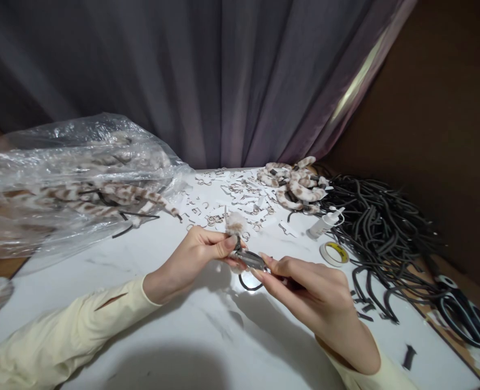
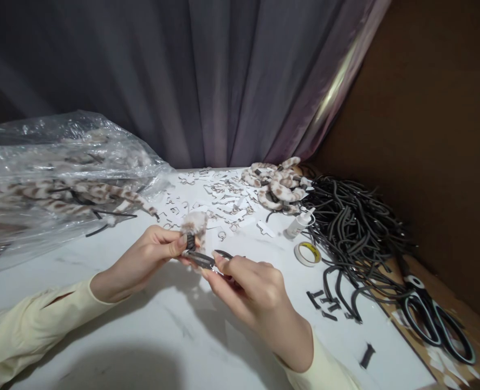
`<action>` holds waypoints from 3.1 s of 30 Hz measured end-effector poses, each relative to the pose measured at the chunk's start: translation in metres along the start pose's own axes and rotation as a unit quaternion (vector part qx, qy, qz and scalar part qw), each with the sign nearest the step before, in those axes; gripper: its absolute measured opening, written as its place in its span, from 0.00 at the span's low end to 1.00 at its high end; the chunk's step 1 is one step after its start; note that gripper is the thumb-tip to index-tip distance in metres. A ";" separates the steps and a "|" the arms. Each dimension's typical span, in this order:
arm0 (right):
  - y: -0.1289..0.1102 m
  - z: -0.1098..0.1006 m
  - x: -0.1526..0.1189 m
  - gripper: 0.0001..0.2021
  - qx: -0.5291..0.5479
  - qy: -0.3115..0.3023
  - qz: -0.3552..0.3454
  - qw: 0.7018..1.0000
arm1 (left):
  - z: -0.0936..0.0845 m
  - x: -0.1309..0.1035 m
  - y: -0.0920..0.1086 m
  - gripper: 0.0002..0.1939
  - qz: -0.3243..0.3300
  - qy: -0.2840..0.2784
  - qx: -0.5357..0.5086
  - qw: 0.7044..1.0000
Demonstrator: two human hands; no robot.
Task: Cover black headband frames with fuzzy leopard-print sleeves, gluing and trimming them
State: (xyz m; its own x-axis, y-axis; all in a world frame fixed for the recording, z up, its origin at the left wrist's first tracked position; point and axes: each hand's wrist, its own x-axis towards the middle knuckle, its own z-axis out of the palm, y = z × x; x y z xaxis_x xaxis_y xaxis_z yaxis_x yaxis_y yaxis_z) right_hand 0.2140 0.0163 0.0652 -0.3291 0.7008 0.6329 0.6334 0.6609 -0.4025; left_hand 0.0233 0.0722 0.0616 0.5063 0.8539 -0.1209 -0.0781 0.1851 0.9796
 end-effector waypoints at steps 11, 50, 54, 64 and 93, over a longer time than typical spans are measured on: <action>-0.005 0.011 -0.003 0.13 -0.004 0.019 0.035 0.999 | 0.003 0.003 -0.004 0.15 -0.010 0.047 -0.016 0.999; -0.008 0.042 0.007 0.14 0.049 0.116 0.121 0.985 | 0.002 0.011 0.000 0.18 0.070 0.108 0.041 0.991; -0.012 0.047 0.009 0.14 0.028 0.117 0.128 0.984 | 0.006 0.012 -0.007 0.17 0.085 0.149 -0.032 0.985; -0.021 0.067 0.029 0.09 -0.315 0.076 -0.049 0.945 | 0.000 0.022 -0.010 0.17 0.135 0.220 -0.065 0.964; -0.014 0.012 0.058 0.14 0.080 -0.002 0.145 0.986 | -0.009 0.012 0.015 0.19 0.125 0.140 -0.052 0.981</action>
State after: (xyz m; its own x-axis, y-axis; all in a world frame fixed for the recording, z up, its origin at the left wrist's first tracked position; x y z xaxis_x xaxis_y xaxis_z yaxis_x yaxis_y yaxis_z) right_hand 0.1771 0.0511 0.0996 -0.1544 0.8674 0.4731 0.5829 0.4666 -0.6652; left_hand 0.0207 0.0894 0.0737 0.2063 0.9762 0.0669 -0.2646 -0.0102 0.9643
